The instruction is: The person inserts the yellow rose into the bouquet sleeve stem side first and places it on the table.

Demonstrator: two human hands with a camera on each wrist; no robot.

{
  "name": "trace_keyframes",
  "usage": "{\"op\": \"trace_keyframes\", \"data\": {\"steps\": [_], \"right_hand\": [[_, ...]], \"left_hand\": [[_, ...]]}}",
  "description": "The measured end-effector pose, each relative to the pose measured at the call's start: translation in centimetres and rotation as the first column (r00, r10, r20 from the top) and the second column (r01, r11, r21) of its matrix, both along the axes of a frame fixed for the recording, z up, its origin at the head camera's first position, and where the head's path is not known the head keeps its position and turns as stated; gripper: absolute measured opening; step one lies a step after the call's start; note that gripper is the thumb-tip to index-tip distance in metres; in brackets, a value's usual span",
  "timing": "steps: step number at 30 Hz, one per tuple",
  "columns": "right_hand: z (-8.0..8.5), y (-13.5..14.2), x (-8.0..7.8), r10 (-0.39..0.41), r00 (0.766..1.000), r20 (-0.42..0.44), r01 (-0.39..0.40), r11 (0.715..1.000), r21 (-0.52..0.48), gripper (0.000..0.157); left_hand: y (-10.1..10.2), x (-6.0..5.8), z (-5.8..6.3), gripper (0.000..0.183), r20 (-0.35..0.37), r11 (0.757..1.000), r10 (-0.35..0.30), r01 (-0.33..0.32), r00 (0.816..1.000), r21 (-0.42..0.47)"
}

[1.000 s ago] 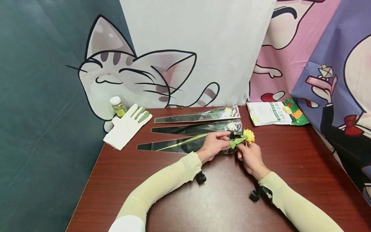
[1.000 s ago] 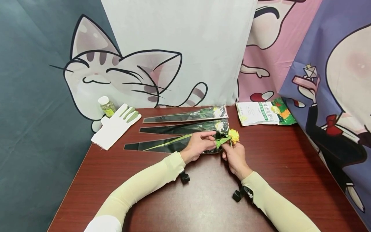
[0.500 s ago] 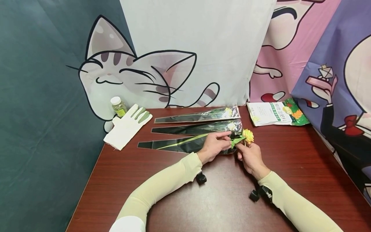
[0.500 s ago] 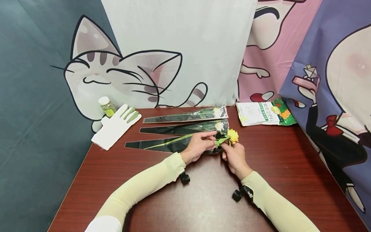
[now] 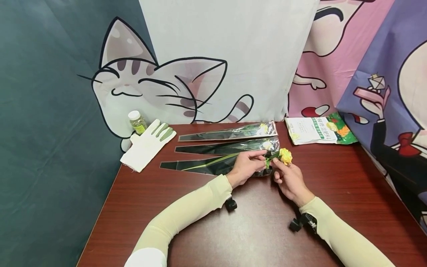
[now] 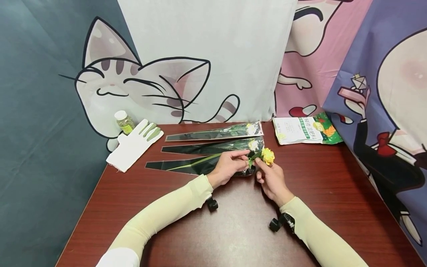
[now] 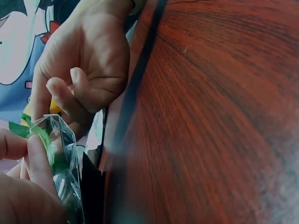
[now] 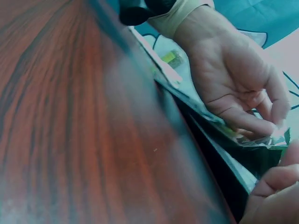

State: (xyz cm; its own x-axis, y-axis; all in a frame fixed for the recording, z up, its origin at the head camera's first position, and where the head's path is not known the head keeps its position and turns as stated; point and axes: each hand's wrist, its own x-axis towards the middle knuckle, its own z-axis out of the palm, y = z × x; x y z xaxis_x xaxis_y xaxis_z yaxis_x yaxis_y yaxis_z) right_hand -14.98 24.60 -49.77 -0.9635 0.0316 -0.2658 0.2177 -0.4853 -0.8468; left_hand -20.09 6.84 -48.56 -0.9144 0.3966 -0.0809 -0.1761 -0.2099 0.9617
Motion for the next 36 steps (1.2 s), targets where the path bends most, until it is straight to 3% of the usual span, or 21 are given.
{"op": "trace_keyframes", "data": {"steps": [5, 18, 30, 36], "right_hand": [[0.3, 0.4, -0.1, -0.015, 1.0, 0.009, 0.015, 1.0, -0.02, 0.018], [-0.2, -0.1, 0.0, -0.023, 1.0, -0.01, 0.024, 0.984, 0.174, 0.01], [-0.6, -1.1, -0.4, 0.002, 1.0, -0.009, 0.0, 0.988, 0.154, 0.027], [-0.6, -0.7, 0.0, 0.063, 0.994, -0.094, -0.056, 0.996, 0.074, 0.014]], "left_hand": [[0.0, 0.1, 0.0, 0.046, 0.018, 1.0, -0.009, 0.009, 1.0, 0.016], [0.2, 0.0, 0.3, 0.045, 0.091, 0.998, 0.022, -0.026, 0.996, 0.048], [1.0, 0.3, 1.2, 0.044, 0.065, 0.998, 0.042, -0.045, 0.997, 0.049], [0.8, 0.1, 1.2, 0.043, 0.064, 0.997, 0.059, -0.061, 0.996, 0.036]]}}
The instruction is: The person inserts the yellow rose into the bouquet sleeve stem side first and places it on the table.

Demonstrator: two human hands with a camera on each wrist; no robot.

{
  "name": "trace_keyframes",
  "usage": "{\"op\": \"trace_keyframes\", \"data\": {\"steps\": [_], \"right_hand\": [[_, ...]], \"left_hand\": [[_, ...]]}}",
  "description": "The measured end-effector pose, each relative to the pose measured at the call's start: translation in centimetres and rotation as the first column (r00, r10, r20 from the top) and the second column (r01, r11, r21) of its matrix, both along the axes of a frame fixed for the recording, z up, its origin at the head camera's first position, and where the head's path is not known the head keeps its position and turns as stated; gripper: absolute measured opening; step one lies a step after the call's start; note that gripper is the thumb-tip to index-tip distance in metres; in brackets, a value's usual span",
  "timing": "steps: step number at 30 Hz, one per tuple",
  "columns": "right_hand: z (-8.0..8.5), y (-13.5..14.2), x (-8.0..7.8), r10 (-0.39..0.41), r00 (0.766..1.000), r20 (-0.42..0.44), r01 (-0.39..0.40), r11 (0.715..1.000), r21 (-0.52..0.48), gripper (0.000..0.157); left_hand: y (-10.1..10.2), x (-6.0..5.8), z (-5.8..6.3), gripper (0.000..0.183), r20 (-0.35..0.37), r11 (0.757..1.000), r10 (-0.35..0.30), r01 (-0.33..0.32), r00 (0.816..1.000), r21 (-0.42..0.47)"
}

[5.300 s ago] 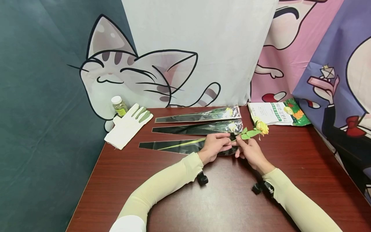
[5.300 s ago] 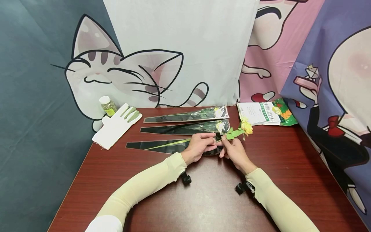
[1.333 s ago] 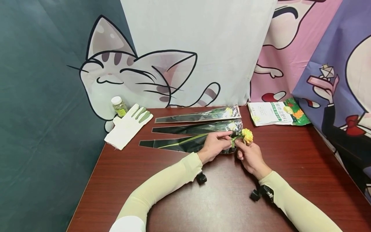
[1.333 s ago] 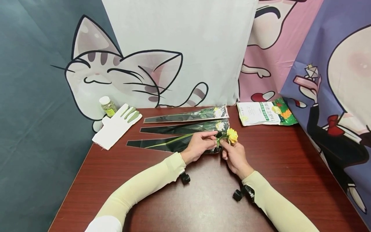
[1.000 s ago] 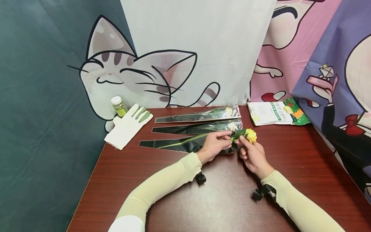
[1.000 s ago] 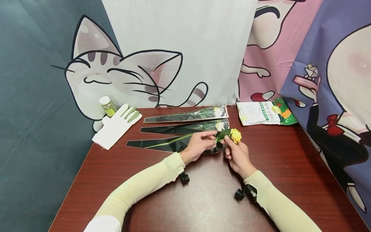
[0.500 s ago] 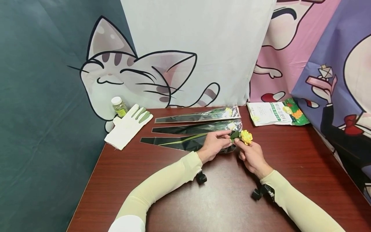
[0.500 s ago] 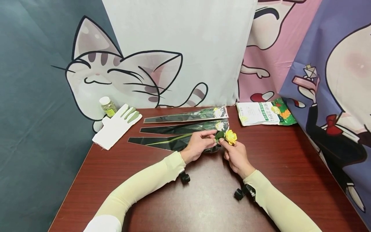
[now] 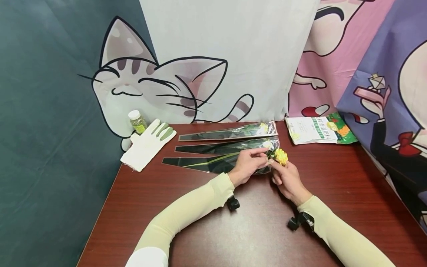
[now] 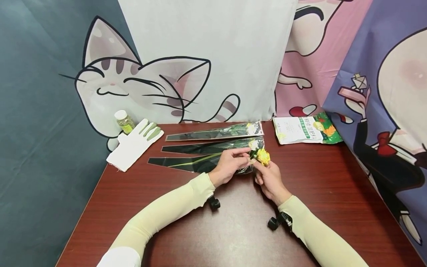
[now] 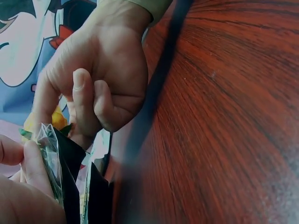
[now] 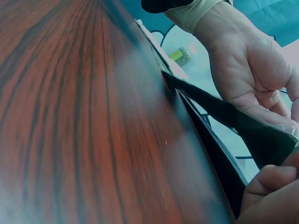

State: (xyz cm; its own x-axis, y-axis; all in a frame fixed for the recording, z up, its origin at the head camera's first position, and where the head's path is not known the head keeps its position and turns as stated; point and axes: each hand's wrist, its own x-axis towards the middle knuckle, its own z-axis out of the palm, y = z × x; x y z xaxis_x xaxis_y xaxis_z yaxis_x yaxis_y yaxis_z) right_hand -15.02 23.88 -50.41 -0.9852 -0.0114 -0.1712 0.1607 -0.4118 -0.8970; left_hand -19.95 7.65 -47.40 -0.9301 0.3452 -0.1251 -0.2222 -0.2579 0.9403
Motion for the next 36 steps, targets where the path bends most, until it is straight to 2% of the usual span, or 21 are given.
{"op": "trace_keyframes", "data": {"steps": [3, 6, 8, 11, 15, 19, 30, 36], "right_hand": [[0.1, 0.5, 0.4, 0.058, 0.995, -0.081, -0.063, 0.996, -0.06, 0.01], [0.1, 1.1, 0.7, 0.124, 0.981, -0.148, -0.138, 0.986, -0.092, 0.019], [0.1, 1.4, 0.8, 0.141, 0.975, -0.17, -0.159, 0.982, -0.101, 0.025], [0.1, 1.7, 0.9, 0.126, 0.979, -0.159, -0.141, 0.986, -0.09, 0.027], [0.1, 1.8, 0.9, 0.079, 0.989, -0.126, -0.089, 0.994, -0.071, 0.022], [0.0, 1.8, 0.9, 0.064, 0.992, -0.111, -0.072, 0.995, -0.066, 0.02], [0.3, 1.4, 0.9, 0.065, 0.993, -0.095, -0.072, 0.995, -0.065, 0.017], [0.1, 1.4, 0.8, 0.078, 0.994, -0.074, -0.081, 0.996, -0.041, 0.013]], "left_hand": [[-0.1, -0.1, -0.2, 0.043, -0.001, 1.0, -0.002, 0.002, 1.0, -0.008], [-0.2, -0.3, -0.5, 0.044, 0.004, 1.0, -0.006, 0.006, 1.0, -0.01], [-0.3, -0.3, -0.6, 0.044, 0.006, 1.0, -0.009, 0.009, 1.0, -0.007], [-0.3, -0.3, -0.7, 0.044, 0.012, 1.0, -0.012, 0.012, 1.0, 0.003], [-0.2, -0.3, -0.8, 0.043, 0.023, 1.0, -0.004, 0.003, 1.0, 0.019], [0.0, -0.3, -0.8, 0.043, 0.025, 1.0, 0.001, -0.002, 1.0, 0.02], [0.2, -0.2, -0.5, 0.043, 0.028, 0.999, 0.024, -0.025, 0.999, 0.032], [0.2, 0.0, -0.2, 0.043, 0.036, 0.999, 0.013, -0.014, 0.999, 0.043]]}}
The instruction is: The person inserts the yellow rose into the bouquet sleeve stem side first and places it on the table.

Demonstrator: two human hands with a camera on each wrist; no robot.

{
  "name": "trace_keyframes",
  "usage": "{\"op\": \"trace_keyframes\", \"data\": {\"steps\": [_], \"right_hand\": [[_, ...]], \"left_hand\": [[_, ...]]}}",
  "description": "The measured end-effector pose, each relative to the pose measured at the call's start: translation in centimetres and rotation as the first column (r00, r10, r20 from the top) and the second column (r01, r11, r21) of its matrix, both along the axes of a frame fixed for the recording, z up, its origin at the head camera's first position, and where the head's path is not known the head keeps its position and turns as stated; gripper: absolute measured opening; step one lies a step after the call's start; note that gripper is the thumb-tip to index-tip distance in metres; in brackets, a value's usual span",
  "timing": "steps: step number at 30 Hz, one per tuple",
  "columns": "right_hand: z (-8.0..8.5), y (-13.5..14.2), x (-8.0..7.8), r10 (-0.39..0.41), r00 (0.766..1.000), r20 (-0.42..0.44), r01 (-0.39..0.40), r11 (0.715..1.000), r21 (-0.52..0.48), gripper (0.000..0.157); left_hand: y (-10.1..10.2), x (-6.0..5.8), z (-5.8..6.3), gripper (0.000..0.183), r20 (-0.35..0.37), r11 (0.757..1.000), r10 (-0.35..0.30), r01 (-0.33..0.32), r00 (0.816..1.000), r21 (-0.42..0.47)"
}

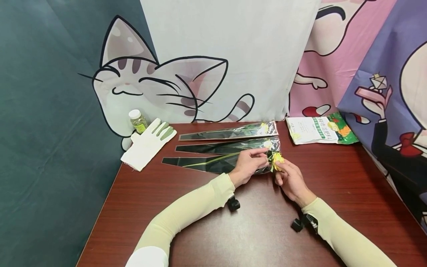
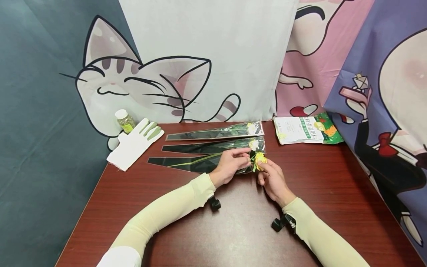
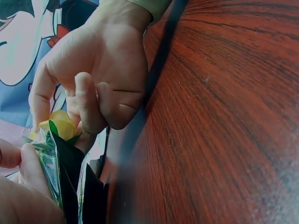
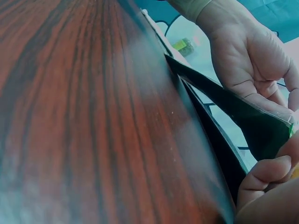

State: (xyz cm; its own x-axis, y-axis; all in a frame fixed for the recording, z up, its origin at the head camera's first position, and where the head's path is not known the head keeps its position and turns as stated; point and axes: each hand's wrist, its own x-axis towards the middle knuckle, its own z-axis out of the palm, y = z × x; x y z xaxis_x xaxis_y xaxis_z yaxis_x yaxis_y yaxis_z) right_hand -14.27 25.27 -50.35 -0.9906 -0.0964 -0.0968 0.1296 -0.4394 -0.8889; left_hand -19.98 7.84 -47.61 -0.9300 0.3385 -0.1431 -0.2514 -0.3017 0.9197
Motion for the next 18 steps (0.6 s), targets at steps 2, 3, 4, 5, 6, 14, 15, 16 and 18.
{"op": "trace_keyframes", "data": {"steps": [2, 3, 4, 5, 6, 14, 15, 16, 18], "right_hand": [[-0.06, -0.08, -0.09, -0.008, 1.0, 0.007, 0.008, 1.0, 0.017, 0.011], [-0.07, -0.14, -0.15, -0.012, 1.0, 0.011, 0.012, 1.0, 0.027, 0.01], [-0.1, -0.19, -0.23, -0.016, 1.0, 0.013, 0.015, 0.999, 0.037, 0.009], [-0.11, -0.23, -0.29, -0.018, 1.0, 0.014, 0.017, 0.999, 0.046, 0.008], [-0.08, -0.31, -0.35, -0.02, 1.0, 0.017, 0.019, 0.998, 0.055, 0.007], [0.16, -0.75, -0.67, -0.016, 0.999, 0.044, 0.01, 0.991, 0.135, 0.013], [0.17, -0.73, -0.7, -0.012, 0.999, 0.048, 0.005, 0.99, 0.139, 0.014], [0.19, -0.71, -0.72, -0.012, 0.999, 0.052, 0.004, 0.99, 0.144, 0.015], [0.28, -0.62, -0.74, -0.01, 0.998, 0.056, 0.001, 0.988, 0.155, 0.014]], "left_hand": [[-0.03, 0.05, 0.05, 0.043, 0.0, 1.0, -0.003, 0.003, 1.0, -0.003], [-0.03, 0.06, 0.07, 0.043, 0.001, 1.0, -0.006, 0.006, 1.0, -0.002], [0.0, 0.07, 0.05, 0.043, -0.002, 1.0, -0.007, 0.007, 1.0, -0.005], [0.03, 0.07, 0.03, 0.043, -0.003, 1.0, -0.008, 0.008, 1.0, -0.006], [0.06, 0.07, 0.01, 0.044, -0.002, 1.0, -0.009, 0.009, 1.0, -0.003], [0.3, 0.07, -0.24, 0.043, -0.029, 1.0, -0.005, 0.005, 1.0, -0.013], [0.3, 0.07, -0.25, 0.044, -0.034, 1.0, -0.007, 0.006, 0.999, -0.016], [0.31, 0.06, -0.26, 0.044, -0.041, 1.0, -0.005, 0.004, 0.999, -0.02], [0.27, 0.03, -0.25, 0.045, -0.049, 0.999, -0.01, 0.008, 0.999, -0.031]]}}
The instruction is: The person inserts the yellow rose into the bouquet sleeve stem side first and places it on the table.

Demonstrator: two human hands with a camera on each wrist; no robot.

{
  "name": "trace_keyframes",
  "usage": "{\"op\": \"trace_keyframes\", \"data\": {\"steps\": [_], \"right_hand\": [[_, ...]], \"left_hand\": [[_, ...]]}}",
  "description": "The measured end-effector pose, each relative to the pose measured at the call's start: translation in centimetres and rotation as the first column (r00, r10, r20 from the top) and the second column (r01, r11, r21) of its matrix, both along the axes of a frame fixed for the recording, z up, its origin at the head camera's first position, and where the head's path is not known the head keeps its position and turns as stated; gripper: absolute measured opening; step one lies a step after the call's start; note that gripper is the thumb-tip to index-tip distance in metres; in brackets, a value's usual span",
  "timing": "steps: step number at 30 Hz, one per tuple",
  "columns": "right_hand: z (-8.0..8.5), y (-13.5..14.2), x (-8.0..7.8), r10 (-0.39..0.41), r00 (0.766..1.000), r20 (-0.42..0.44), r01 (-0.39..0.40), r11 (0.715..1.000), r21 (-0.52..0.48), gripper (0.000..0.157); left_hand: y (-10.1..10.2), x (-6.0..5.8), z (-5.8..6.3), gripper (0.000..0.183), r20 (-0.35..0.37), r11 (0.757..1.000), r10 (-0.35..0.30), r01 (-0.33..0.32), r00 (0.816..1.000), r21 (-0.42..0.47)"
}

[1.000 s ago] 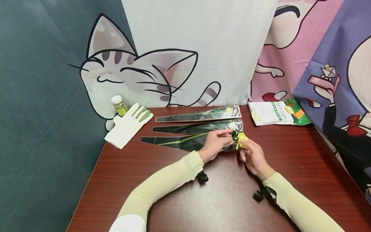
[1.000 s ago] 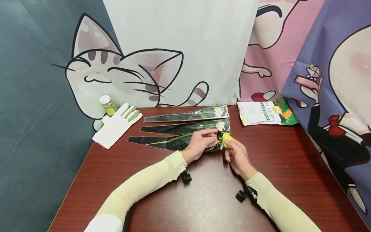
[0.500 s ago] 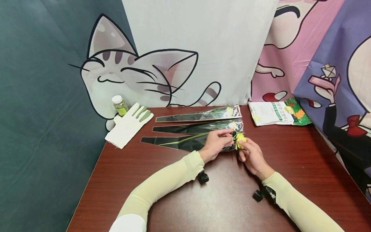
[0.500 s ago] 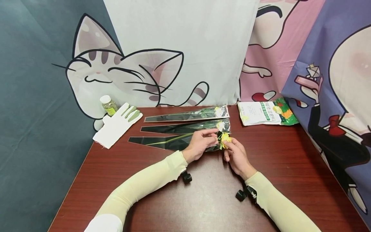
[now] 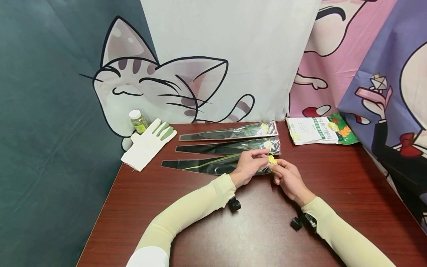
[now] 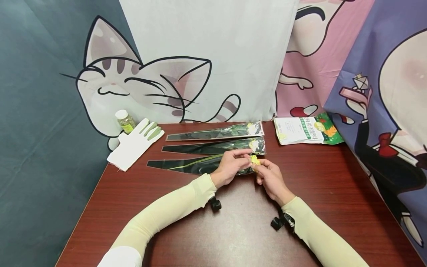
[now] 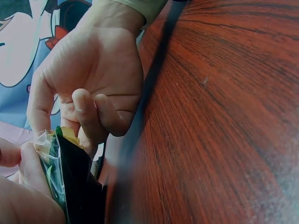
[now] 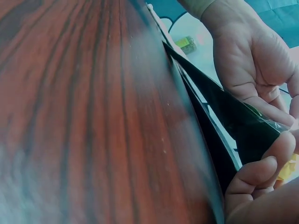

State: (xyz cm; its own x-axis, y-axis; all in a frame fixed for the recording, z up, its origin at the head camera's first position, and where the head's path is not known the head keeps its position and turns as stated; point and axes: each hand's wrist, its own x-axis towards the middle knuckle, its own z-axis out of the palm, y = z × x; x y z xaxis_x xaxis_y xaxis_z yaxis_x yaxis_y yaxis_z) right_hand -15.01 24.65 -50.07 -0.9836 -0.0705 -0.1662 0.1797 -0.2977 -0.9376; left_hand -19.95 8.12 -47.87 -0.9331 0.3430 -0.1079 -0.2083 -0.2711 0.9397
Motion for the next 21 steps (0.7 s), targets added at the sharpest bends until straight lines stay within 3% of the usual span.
{"op": "trace_keyframes", "data": {"steps": [8, 21], "right_hand": [[0.8, 1.1, 0.4, 0.038, 0.998, -0.051, -0.034, 0.997, 0.073, 0.016], [0.3, 1.4, 0.1, -0.052, 0.998, -0.046, 0.058, 0.987, 0.15, 0.01]], "left_hand": [[-0.2, -0.1, 0.3, 0.045, 0.05, 1.0, -0.013, 0.012, 0.999, 0.018], [0.0, -0.1, -0.2, 0.045, 0.031, 1.0, -0.014, 0.014, 0.999, -0.011]]}}
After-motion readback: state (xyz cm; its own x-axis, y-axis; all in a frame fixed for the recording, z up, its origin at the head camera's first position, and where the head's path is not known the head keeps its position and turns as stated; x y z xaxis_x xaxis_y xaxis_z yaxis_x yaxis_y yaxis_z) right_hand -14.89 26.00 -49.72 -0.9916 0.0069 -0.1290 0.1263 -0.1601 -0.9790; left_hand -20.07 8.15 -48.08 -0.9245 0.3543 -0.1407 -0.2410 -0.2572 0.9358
